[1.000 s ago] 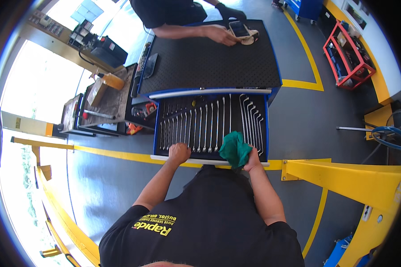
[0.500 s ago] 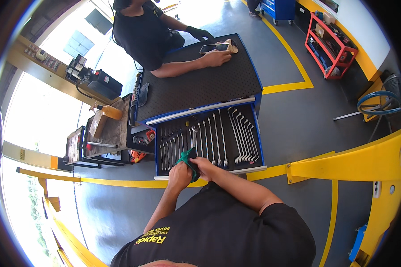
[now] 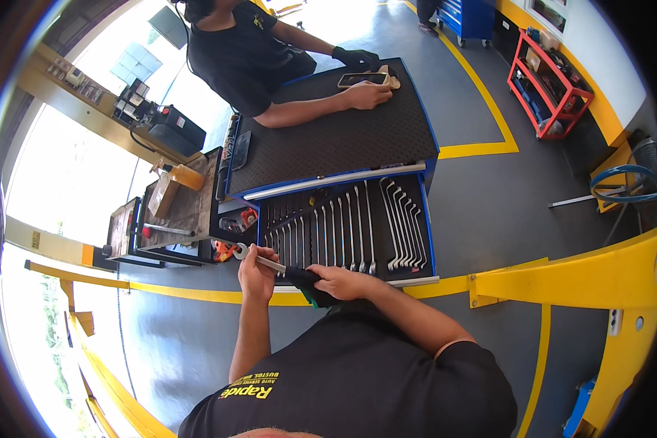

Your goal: The person wipes multiple wrenches one by one with a green cloth while standing at an open tool drawer. Each wrench is picked up, wiped, and returned to the drawer in sequence.

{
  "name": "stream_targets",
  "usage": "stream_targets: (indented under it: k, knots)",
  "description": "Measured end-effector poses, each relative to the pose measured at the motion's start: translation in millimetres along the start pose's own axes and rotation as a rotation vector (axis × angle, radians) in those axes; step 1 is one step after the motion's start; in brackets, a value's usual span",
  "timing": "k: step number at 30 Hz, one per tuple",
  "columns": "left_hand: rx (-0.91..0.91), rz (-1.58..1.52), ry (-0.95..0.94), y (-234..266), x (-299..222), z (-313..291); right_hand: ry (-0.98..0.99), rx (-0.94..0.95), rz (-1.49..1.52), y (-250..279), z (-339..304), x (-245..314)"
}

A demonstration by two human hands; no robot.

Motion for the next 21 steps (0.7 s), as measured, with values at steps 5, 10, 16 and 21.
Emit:
stream_targets:
  k: [5, 10, 16, 21]
  knots:
    - [-0.009, -0.088, 0.054, -17, 2, -3, 0.12, -0.295, 0.27, 16, -7, -25]
    - [0.075, 0.03, -0.002, -47, 12, -17, 0.085, -0.612, 0.604, 24, -9, -46]
    - [0.137, 0.283, 0.026, -44, 3, -8, 0.089, -0.283, -0.026, 11, -15, -41]
    - [0.148, 0.399, -0.007, -46, -4, -6, 0.029, -0.204, -0.178, 5, -16, -16]
Point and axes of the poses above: each hand's wrist, its own z-axis towards the middle knuckle, its own y-axis out of the back of the hand, x = y × z, the point moved 2 cm from there along z, towards the middle knuckle, and after that the axes turned 1 degree about -y, right-handed, at the moved point
